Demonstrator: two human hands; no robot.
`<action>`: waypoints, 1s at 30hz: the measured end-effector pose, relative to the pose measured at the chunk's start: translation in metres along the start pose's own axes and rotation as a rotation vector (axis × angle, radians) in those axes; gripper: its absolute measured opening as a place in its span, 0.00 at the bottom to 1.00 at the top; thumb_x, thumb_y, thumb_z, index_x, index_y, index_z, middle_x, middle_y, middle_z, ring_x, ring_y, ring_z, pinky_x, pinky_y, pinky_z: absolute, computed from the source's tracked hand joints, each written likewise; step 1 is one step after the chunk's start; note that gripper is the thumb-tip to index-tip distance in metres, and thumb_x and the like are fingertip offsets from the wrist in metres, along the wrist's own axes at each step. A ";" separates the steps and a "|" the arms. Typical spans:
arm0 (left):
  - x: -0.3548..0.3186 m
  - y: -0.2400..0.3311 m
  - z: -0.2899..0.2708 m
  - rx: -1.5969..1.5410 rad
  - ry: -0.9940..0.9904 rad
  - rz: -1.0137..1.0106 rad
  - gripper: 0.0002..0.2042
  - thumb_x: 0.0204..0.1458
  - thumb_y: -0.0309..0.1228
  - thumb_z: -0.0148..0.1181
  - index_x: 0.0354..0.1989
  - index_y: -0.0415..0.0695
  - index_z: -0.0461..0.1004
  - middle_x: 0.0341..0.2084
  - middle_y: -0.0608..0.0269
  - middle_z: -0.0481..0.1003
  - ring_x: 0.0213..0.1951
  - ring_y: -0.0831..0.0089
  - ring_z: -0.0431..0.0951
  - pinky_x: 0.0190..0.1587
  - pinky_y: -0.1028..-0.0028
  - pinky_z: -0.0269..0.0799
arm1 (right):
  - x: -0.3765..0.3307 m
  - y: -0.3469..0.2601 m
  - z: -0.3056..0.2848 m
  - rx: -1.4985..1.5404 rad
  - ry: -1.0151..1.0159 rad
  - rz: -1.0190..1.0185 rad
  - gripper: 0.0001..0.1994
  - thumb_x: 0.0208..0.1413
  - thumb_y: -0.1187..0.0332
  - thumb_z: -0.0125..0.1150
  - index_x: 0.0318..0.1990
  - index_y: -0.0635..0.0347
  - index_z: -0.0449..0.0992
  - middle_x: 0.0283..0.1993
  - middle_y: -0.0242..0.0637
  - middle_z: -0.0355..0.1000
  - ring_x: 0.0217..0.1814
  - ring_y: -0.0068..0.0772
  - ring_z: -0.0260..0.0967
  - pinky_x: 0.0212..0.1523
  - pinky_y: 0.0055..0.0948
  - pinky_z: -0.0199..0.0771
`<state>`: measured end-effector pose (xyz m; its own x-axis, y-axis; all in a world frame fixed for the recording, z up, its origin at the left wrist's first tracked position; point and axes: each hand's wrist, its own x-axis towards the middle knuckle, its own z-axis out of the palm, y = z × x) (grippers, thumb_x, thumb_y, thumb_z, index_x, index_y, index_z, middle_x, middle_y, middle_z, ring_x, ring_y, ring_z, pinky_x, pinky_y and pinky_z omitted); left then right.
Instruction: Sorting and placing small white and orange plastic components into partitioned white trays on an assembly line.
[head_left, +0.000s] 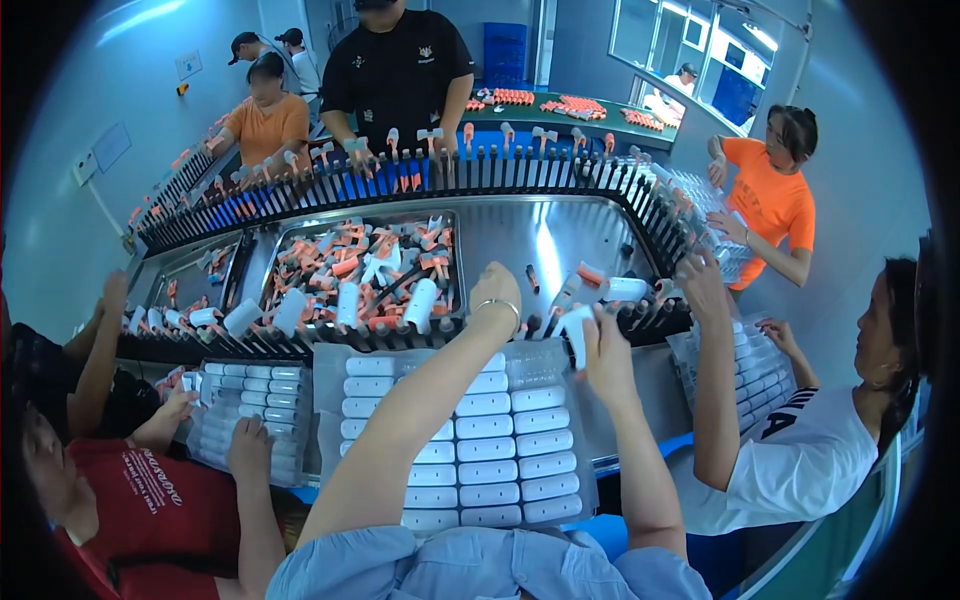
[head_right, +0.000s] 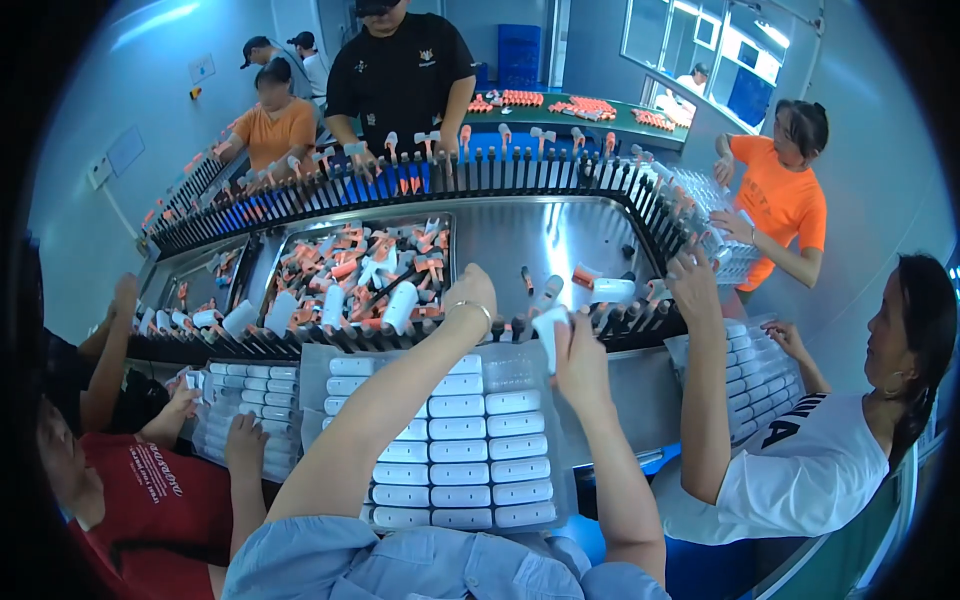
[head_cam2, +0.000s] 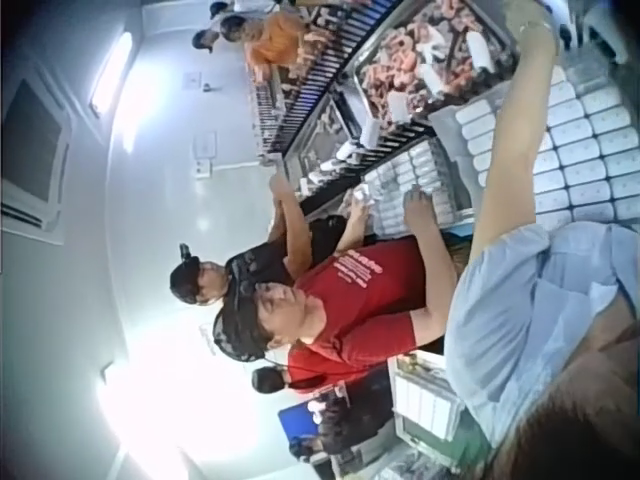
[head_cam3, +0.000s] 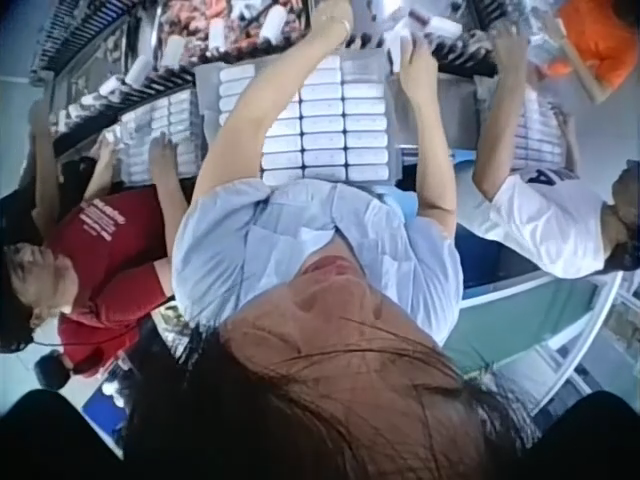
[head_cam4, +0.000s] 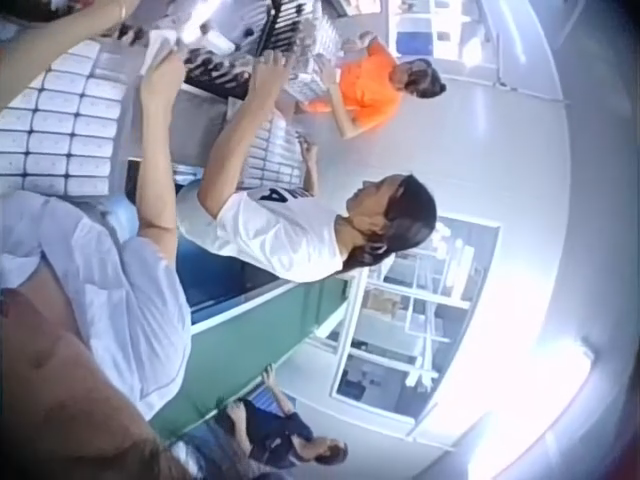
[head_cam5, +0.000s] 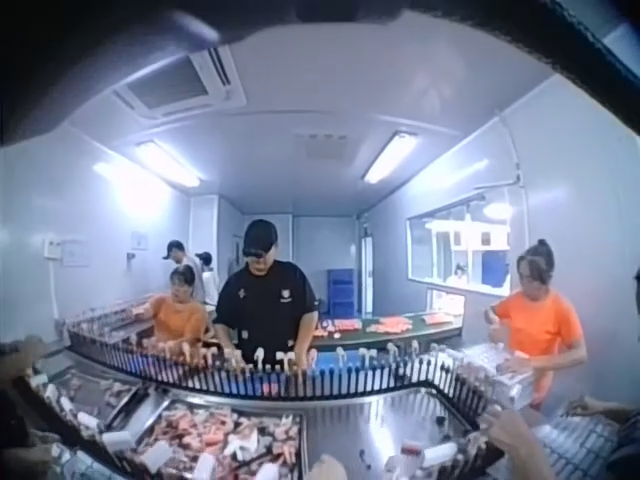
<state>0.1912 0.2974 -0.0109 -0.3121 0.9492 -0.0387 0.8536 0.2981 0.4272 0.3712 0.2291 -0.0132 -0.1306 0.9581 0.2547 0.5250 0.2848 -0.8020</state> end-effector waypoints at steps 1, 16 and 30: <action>-0.003 -0.007 0.005 0.040 0.091 -0.012 0.16 0.51 0.28 0.50 0.45 0.30 0.61 0.40 0.42 0.72 0.41 0.54 0.77 0.42 0.65 0.75 | 0.011 -0.007 -0.001 0.066 0.012 0.065 0.18 0.59 0.61 0.46 0.46 0.71 0.63 0.32 0.59 0.71 0.30 0.63 0.69 0.31 0.50 0.69; -0.100 -0.103 -0.046 -0.174 0.394 0.733 0.02 0.46 0.25 0.55 0.28 0.41 0.70 0.27 0.57 0.69 0.36 0.59 0.70 0.37 0.66 0.68 | 0.095 -0.052 0.148 -0.404 -0.272 -0.307 0.14 0.50 0.68 0.49 0.41 0.68 0.62 0.32 0.59 0.71 0.36 0.56 0.72 0.39 0.46 0.72; -0.074 -0.096 -0.013 0.265 -0.269 0.722 0.19 0.54 0.35 0.44 0.54 0.43 0.63 0.53 0.46 0.64 0.54 0.54 0.65 0.57 0.64 0.59 | 0.067 -0.107 0.187 -0.465 -0.610 -0.492 0.30 0.51 0.63 0.56 0.59 0.68 0.54 0.53 0.61 0.61 0.56 0.54 0.61 0.54 0.42 0.64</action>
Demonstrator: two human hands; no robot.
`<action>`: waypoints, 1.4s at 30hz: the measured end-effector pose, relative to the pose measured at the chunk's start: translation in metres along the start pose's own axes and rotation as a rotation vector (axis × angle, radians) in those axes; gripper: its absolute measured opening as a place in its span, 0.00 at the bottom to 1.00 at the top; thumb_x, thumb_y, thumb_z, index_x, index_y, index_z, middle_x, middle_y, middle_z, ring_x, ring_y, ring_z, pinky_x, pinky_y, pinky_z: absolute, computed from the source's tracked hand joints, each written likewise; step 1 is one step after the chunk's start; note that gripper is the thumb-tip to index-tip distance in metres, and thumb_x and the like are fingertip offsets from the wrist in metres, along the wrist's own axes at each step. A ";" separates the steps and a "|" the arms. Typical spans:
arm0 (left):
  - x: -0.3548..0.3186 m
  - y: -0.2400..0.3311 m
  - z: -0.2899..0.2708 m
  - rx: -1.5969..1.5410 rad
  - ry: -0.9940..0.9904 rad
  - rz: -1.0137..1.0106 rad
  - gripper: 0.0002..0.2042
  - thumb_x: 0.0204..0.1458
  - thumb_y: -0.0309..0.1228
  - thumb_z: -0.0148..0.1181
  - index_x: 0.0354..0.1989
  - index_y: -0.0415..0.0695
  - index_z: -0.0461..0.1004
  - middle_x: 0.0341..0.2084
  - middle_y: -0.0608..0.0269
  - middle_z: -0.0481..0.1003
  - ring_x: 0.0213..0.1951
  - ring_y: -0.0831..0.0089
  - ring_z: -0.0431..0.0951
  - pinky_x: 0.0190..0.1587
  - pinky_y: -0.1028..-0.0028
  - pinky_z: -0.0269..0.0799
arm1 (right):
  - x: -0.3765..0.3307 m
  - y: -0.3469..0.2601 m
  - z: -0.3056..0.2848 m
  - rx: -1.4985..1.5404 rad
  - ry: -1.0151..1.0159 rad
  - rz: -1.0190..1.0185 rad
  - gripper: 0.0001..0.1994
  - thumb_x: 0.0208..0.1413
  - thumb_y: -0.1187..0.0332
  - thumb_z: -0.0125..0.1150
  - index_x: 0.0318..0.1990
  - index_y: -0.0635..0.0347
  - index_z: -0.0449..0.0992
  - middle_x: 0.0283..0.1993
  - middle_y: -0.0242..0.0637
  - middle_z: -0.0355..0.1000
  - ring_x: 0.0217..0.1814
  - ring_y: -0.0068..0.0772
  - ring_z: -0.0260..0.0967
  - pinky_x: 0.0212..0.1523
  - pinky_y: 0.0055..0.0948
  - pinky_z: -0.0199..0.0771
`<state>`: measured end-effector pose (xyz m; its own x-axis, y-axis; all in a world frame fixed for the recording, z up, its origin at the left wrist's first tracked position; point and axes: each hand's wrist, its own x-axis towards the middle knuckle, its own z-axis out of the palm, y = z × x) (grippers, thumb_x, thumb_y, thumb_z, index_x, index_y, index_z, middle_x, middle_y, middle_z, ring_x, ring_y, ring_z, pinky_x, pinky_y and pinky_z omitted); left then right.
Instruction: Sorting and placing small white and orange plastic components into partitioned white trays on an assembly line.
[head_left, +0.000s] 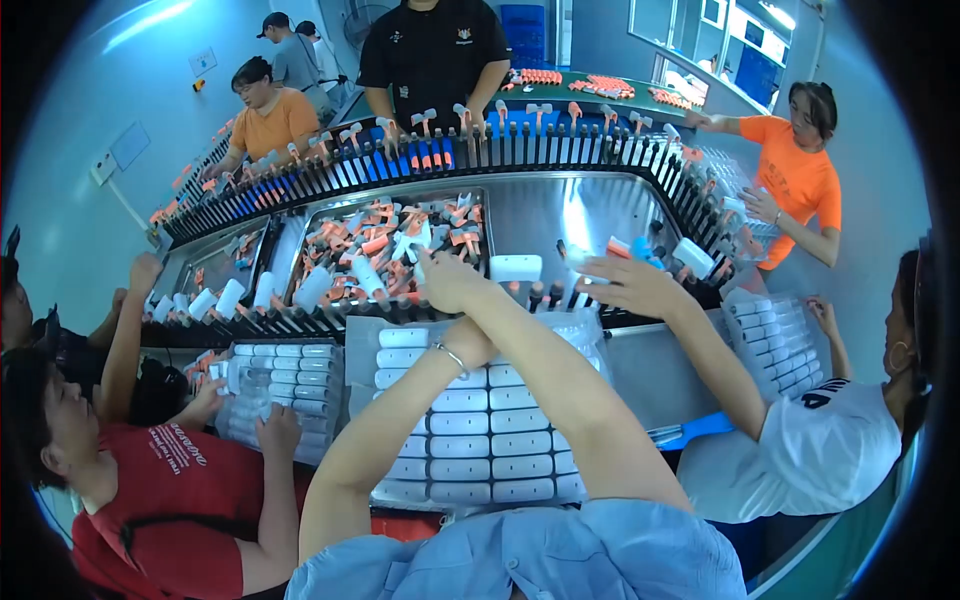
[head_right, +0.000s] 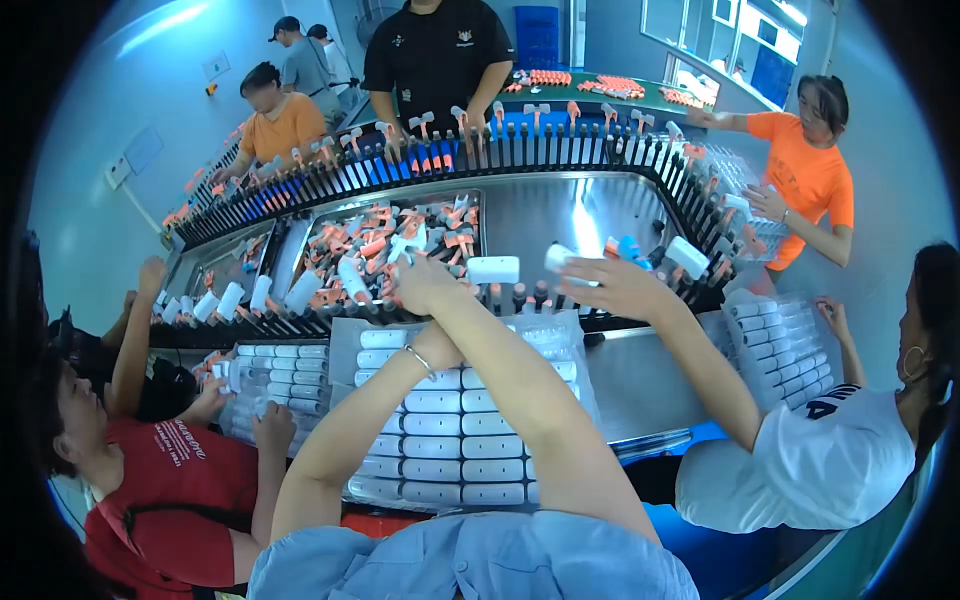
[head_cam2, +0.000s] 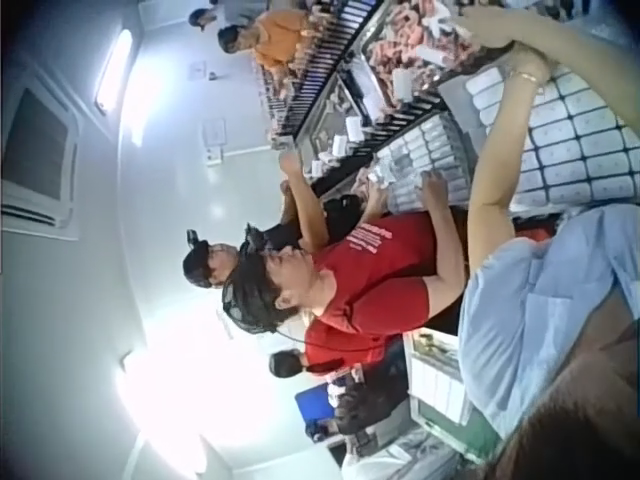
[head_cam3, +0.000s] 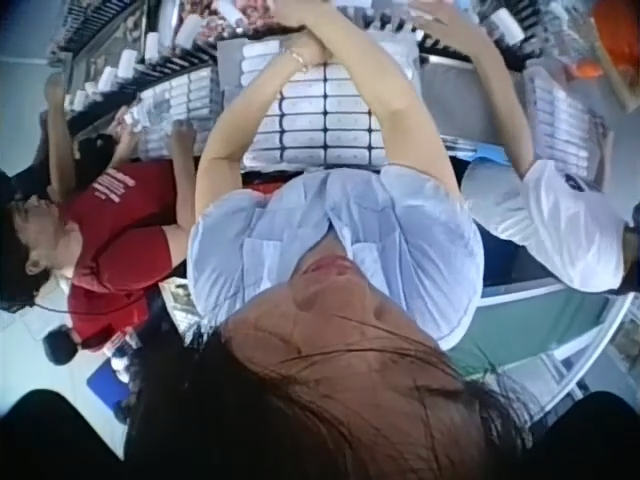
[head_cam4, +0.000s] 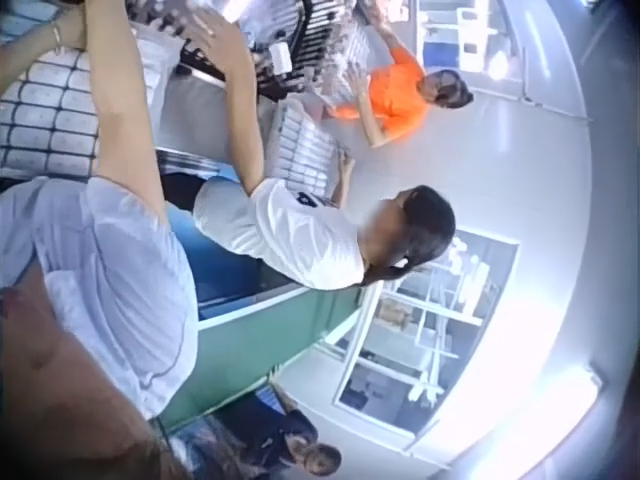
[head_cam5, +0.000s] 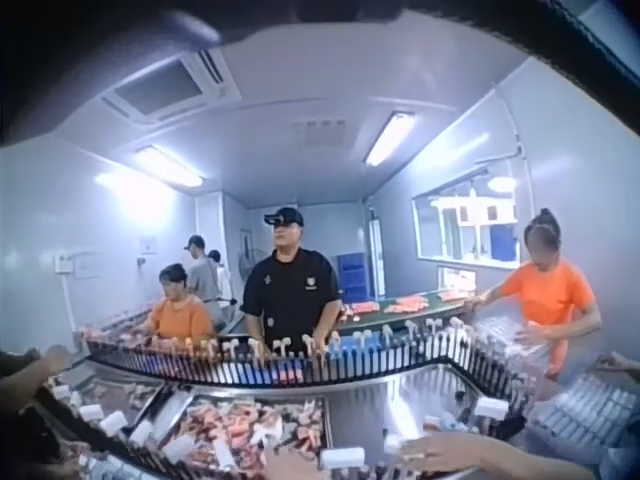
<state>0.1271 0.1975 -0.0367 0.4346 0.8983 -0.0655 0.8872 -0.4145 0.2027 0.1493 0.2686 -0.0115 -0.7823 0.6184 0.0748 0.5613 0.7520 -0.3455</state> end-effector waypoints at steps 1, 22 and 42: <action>0.001 0.000 0.000 -0.084 0.073 0.018 0.19 0.55 0.34 0.44 0.54 0.43 0.63 0.53 0.46 0.65 0.54 0.53 0.65 0.57 0.63 0.58 | -0.009 -0.005 -0.005 0.029 0.115 -0.089 0.29 0.51 0.63 0.56 0.58 0.68 0.56 0.53 0.59 0.61 0.57 0.53 0.60 0.55 0.41 0.63; 0.050 -0.029 -0.054 -0.171 0.412 0.241 0.17 0.52 0.30 0.53 0.51 0.43 0.64 0.44 0.56 0.69 0.48 0.57 0.69 0.49 0.66 0.66 | -0.218 0.073 -0.029 -0.001 0.104 -0.002 0.12 0.45 0.65 0.61 0.36 0.61 0.76 0.39 0.44 0.65 0.42 0.47 0.64 0.45 0.37 0.67; 0.012 -0.081 -0.036 0.038 0.335 -0.761 0.18 0.48 0.39 0.49 0.42 0.38 0.65 0.30 0.44 0.76 0.33 0.49 0.77 0.37 0.56 0.72 | -0.207 0.064 -0.076 0.217 0.562 0.309 0.16 0.58 0.65 0.48 0.49 0.67 0.62 0.33 0.54 0.70 0.35 0.52 0.71 0.38 0.41 0.69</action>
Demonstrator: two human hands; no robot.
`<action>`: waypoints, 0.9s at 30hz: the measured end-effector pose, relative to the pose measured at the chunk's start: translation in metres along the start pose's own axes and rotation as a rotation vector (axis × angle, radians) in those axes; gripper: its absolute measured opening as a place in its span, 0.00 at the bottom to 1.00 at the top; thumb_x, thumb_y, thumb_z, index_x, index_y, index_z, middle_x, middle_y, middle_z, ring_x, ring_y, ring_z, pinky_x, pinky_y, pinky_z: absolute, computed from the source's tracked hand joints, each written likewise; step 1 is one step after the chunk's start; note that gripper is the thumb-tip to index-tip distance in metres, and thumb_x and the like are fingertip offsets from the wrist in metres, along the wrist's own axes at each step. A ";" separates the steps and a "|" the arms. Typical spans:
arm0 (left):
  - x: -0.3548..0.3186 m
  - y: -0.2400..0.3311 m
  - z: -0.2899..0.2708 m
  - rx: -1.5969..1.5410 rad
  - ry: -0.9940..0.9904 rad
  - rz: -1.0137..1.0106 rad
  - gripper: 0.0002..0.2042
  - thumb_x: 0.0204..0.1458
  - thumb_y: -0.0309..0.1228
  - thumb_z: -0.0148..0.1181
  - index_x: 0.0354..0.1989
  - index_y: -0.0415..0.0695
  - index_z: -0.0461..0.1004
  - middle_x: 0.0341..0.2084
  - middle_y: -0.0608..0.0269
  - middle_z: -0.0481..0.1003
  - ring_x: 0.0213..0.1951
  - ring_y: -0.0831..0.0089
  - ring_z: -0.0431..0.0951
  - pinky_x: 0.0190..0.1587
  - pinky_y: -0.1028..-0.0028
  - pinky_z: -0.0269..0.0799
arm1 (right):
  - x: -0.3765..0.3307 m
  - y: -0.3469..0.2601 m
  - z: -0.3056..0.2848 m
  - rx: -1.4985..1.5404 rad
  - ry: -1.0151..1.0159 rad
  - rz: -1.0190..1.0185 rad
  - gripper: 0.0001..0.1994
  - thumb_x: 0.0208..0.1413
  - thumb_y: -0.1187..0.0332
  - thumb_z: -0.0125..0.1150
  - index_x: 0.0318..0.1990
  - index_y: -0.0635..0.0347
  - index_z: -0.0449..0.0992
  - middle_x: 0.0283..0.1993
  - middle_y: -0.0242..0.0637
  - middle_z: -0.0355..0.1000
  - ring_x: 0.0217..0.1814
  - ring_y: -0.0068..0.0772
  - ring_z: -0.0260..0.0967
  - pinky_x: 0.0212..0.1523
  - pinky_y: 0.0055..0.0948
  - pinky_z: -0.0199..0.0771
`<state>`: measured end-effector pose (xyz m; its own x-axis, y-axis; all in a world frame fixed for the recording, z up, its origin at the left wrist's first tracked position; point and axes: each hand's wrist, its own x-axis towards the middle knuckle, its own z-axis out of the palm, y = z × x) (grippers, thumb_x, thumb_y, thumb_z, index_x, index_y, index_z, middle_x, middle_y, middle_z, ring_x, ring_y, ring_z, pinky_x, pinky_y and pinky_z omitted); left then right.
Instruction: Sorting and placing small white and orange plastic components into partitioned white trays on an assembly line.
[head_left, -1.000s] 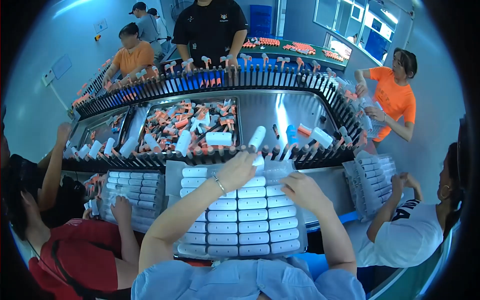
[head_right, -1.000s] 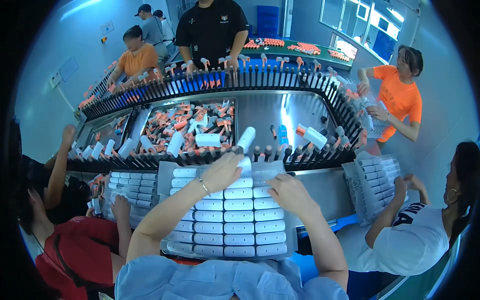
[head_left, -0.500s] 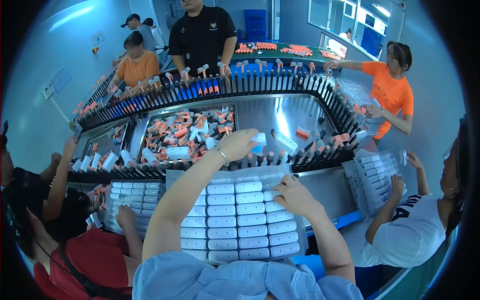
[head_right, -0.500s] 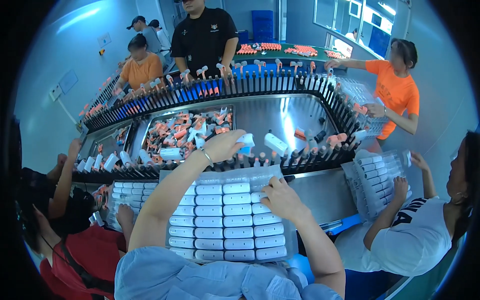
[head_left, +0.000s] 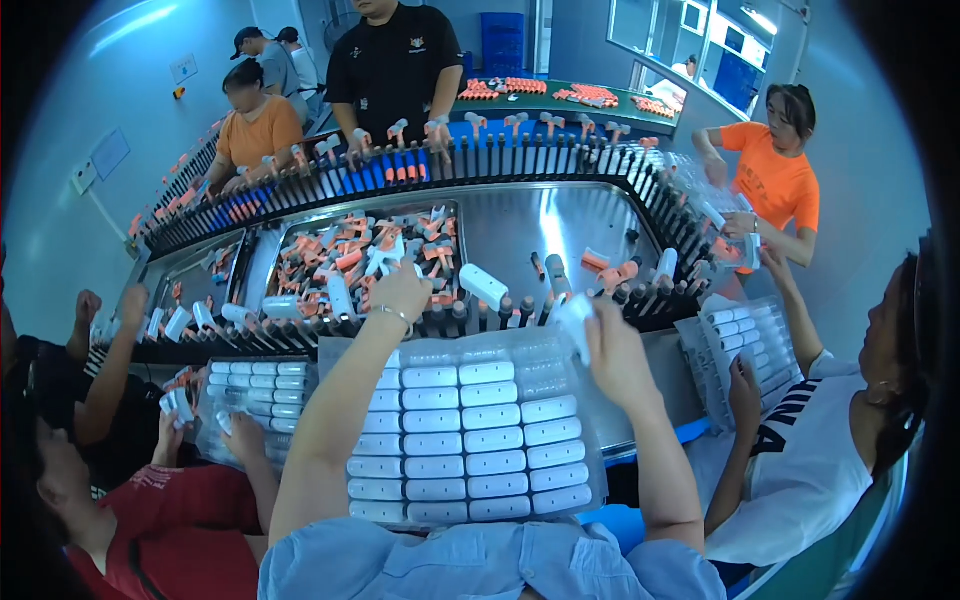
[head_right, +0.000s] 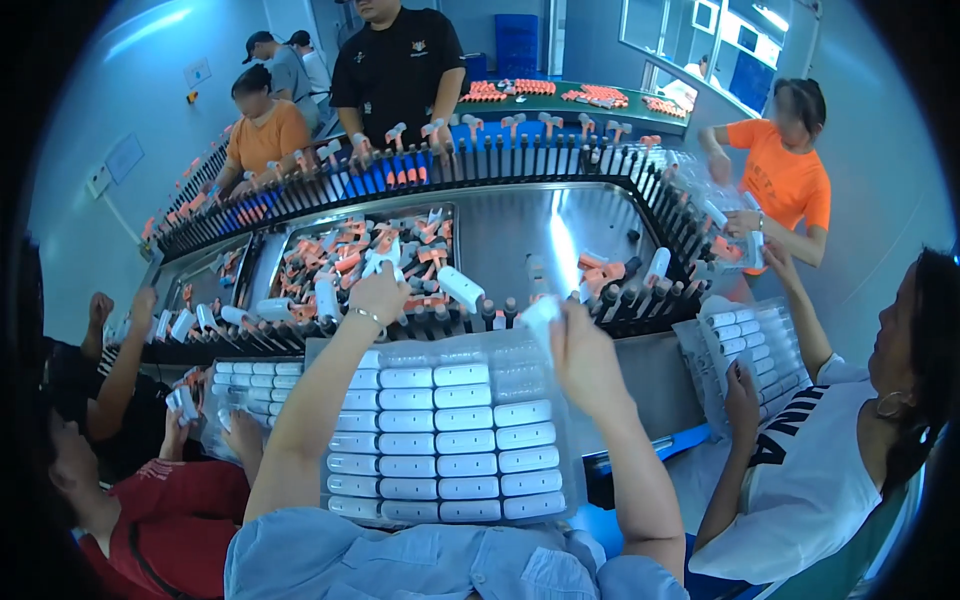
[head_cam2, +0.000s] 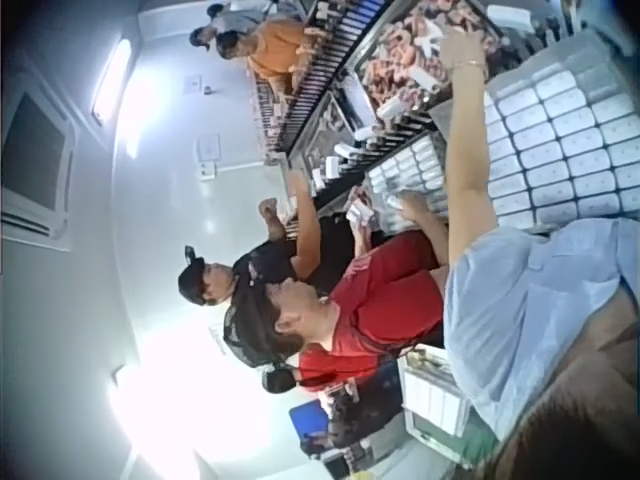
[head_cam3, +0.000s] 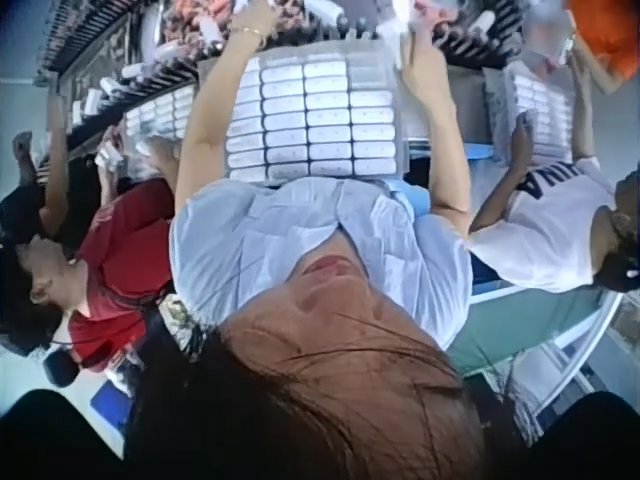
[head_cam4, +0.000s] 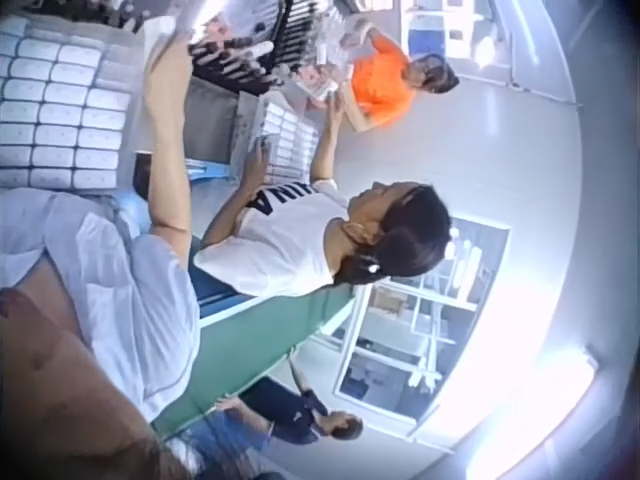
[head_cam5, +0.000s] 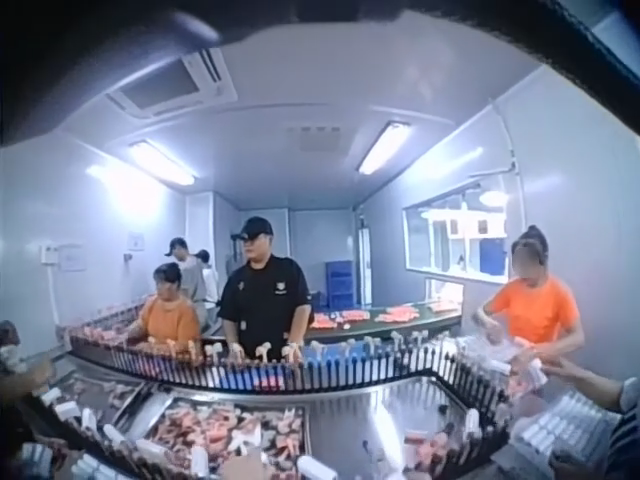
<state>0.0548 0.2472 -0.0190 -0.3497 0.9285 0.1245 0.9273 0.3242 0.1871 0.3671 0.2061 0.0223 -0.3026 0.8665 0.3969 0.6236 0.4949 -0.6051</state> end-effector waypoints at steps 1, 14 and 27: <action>0.006 -0.011 0.005 -0.020 0.021 0.011 0.18 0.49 0.40 0.50 0.42 0.39 0.65 0.30 0.46 0.76 0.33 0.52 0.78 0.36 0.56 0.72 | 0.011 0.006 0.000 0.057 -0.029 0.067 0.17 0.58 0.64 0.50 0.50 0.66 0.62 0.33 0.53 0.70 0.34 0.48 0.72 0.36 0.38 0.70; -0.118 -0.030 -0.013 -0.492 0.157 0.684 0.06 0.45 0.28 0.57 0.31 0.40 0.74 0.30 0.59 0.69 0.35 0.60 0.70 0.39 0.66 0.67 | 0.122 -0.010 0.070 -0.191 -0.477 -0.560 0.17 0.44 0.68 0.61 0.45 0.55 0.73 0.48 0.42 0.70 0.56 0.45 0.62 0.53 0.39 0.64; -0.116 -0.010 0.000 -0.146 -0.134 0.605 0.12 0.44 0.35 0.60 0.34 0.40 0.74 0.34 0.57 0.67 0.43 0.60 0.67 0.44 0.64 0.66 | 0.094 -0.052 0.176 -0.184 -0.259 -0.743 0.26 0.48 0.67 0.57 0.56 0.63 0.61 0.53 0.52 0.62 0.57 0.50 0.59 0.53 0.39 0.65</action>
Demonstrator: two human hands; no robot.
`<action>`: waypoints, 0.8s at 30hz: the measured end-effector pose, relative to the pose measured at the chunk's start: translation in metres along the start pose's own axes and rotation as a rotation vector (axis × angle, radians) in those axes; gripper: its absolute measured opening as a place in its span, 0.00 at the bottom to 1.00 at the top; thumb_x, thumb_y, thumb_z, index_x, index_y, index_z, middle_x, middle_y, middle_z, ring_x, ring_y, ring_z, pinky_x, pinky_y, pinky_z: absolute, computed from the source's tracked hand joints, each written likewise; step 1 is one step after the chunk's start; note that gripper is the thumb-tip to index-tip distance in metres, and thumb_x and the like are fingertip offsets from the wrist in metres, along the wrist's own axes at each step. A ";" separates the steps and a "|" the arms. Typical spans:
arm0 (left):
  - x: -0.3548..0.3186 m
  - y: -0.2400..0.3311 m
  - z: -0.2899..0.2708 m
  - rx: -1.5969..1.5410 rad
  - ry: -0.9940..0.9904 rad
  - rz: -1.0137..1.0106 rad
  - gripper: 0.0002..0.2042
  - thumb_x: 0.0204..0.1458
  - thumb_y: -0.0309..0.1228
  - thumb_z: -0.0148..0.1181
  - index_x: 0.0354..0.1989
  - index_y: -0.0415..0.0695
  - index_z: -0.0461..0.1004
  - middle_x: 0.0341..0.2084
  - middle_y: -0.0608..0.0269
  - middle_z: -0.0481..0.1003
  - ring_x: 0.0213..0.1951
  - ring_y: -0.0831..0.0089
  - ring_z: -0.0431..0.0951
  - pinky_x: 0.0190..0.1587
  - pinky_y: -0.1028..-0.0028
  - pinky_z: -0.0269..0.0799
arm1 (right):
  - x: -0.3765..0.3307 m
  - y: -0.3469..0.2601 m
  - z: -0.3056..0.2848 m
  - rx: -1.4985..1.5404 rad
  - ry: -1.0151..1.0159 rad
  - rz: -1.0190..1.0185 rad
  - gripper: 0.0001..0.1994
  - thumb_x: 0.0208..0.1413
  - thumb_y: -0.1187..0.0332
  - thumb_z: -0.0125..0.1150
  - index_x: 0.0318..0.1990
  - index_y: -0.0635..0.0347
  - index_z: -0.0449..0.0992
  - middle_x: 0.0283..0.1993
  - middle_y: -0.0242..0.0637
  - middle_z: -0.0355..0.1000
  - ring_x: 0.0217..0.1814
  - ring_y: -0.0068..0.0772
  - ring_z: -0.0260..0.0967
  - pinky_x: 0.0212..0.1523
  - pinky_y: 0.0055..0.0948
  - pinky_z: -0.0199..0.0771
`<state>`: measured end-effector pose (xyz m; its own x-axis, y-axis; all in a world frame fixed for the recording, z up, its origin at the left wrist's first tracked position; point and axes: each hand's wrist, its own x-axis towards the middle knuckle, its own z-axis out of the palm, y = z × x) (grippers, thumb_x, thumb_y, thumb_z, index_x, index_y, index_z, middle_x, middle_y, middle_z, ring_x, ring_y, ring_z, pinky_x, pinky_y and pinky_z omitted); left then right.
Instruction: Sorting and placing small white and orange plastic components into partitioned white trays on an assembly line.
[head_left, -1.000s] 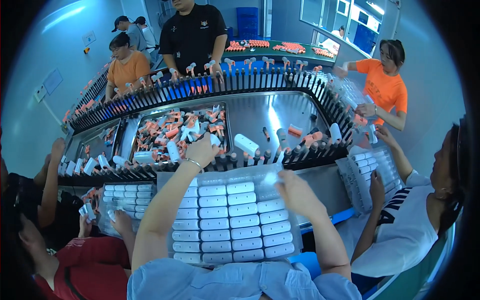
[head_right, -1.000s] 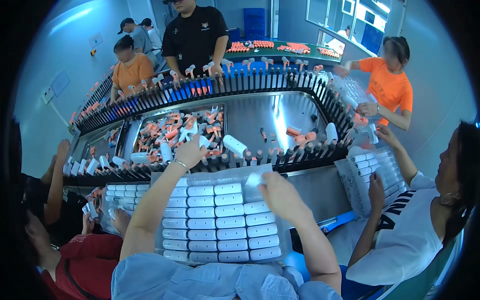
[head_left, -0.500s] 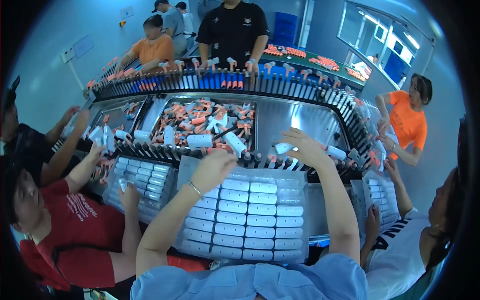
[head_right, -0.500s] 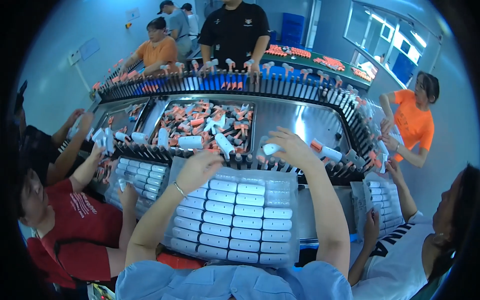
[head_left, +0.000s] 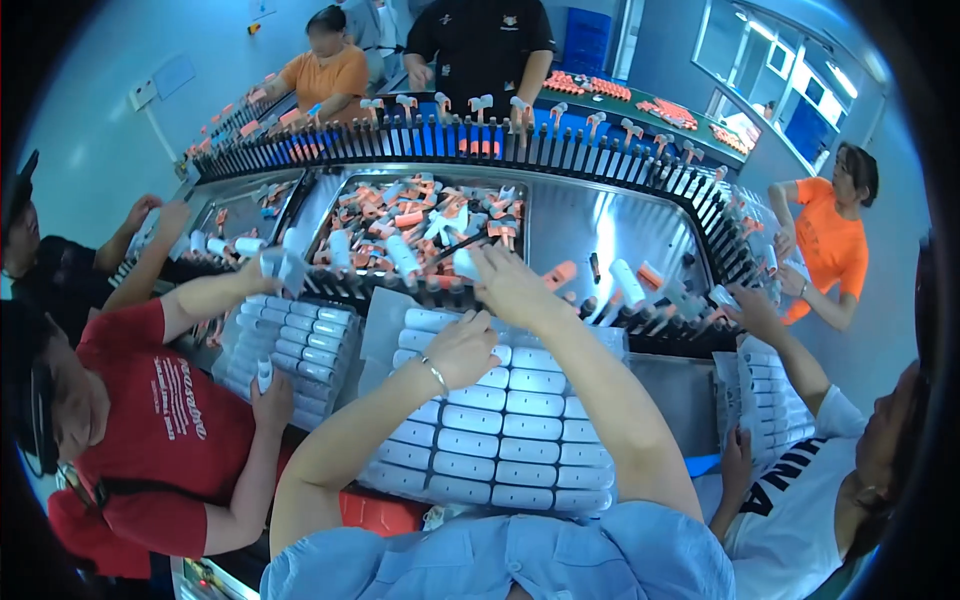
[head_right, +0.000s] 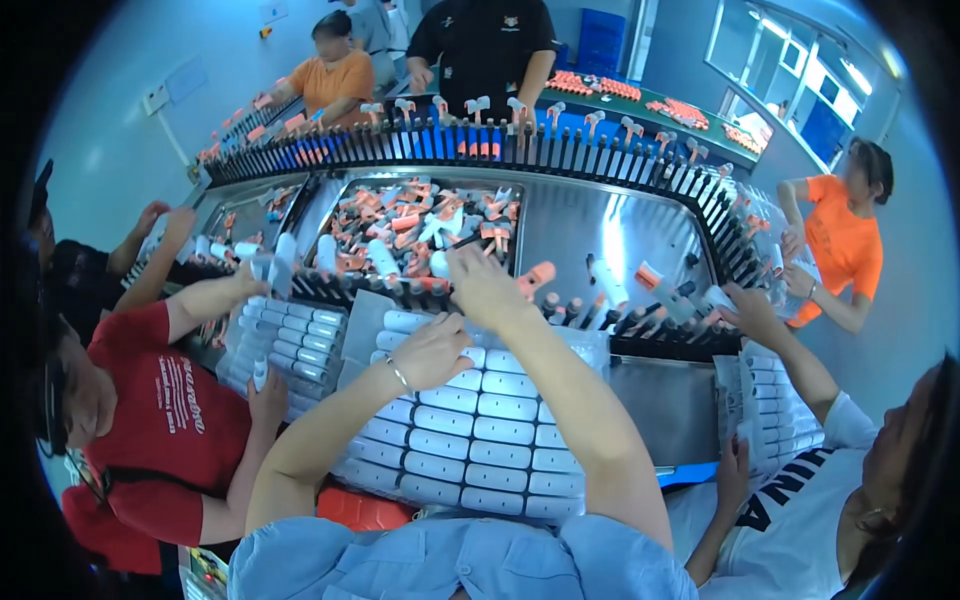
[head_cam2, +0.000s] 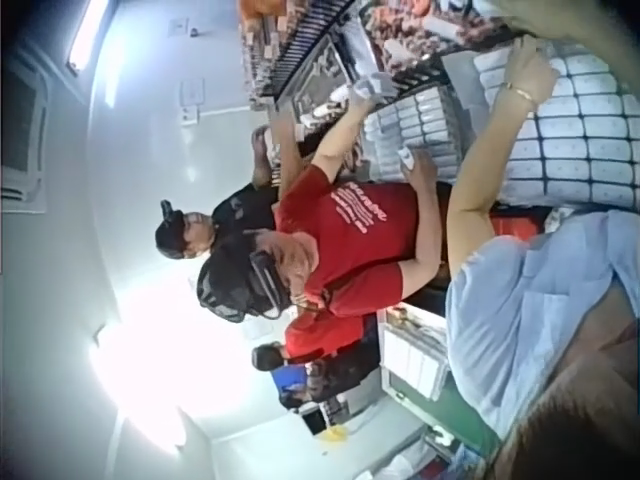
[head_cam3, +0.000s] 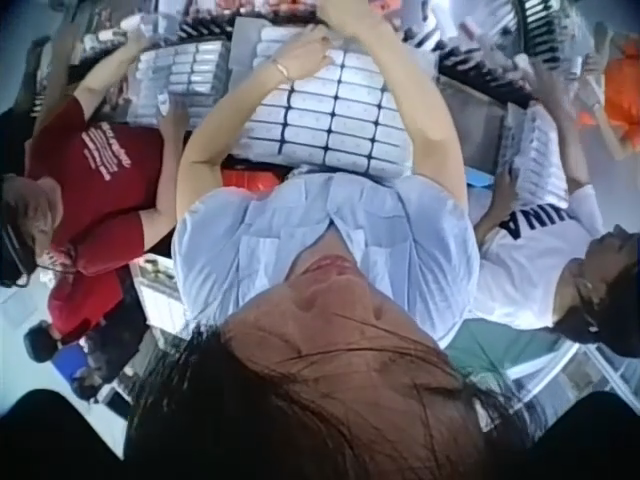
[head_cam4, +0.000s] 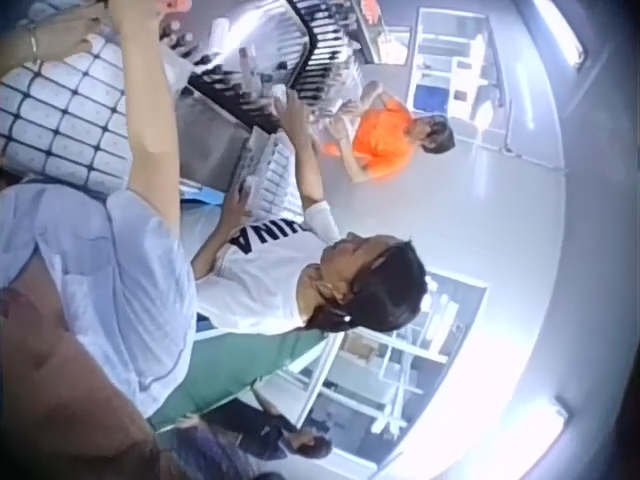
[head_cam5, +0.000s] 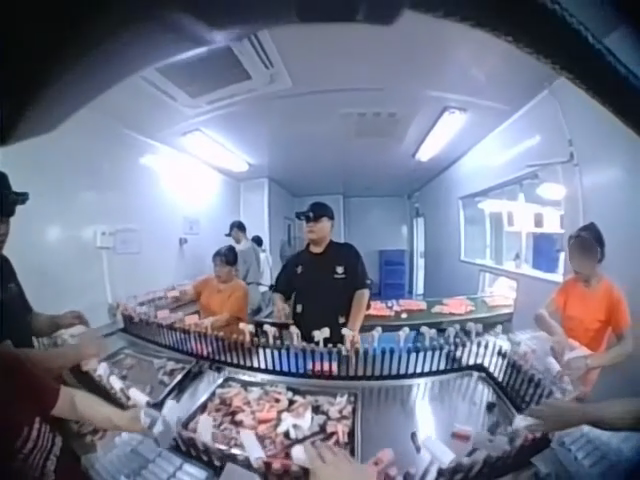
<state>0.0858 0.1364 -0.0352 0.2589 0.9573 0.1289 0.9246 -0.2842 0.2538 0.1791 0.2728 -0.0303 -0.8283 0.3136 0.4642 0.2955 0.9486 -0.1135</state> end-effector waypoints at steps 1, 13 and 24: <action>-0.006 -0.004 0.006 -0.007 0.076 0.026 0.12 0.45 0.34 0.59 0.35 0.38 0.72 0.35 0.56 0.67 0.44 0.59 0.66 0.45 0.64 0.66 | -0.007 -0.011 -0.014 0.034 -0.020 -0.025 0.24 0.48 0.67 0.57 0.54 0.62 0.63 0.53 0.51 0.62 0.56 0.49 0.60 0.51 0.38 0.66; 0.069 0.038 -0.042 -0.384 0.419 0.153 0.22 0.46 0.41 0.61 0.46 0.41 0.67 0.38 0.52 0.72 0.40 0.53 0.73 0.41 0.64 0.68 | -0.096 -0.025 -0.051 0.090 -0.261 0.168 0.11 0.46 0.64 0.59 0.25 0.65 0.76 0.38 0.52 0.67 0.45 0.49 0.65 0.42 0.38 0.71; 0.168 0.010 -0.005 -0.038 -0.068 0.185 0.21 0.45 0.44 0.58 0.46 0.47 0.69 0.37 0.56 0.76 0.40 0.54 0.75 0.41 0.59 0.69 | -0.123 -0.020 -0.109 0.433 -0.092 0.454 0.17 0.58 0.62 0.48 0.45 0.70 0.64 0.36 0.55 0.70 0.41 0.56 0.68 0.40 0.45 0.67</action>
<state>0.1371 0.2946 -0.0066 0.4425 0.8897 0.1121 0.8487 -0.4559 0.2682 0.3267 0.2103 0.0106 -0.7093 0.6726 0.2111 0.4231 0.6457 -0.6356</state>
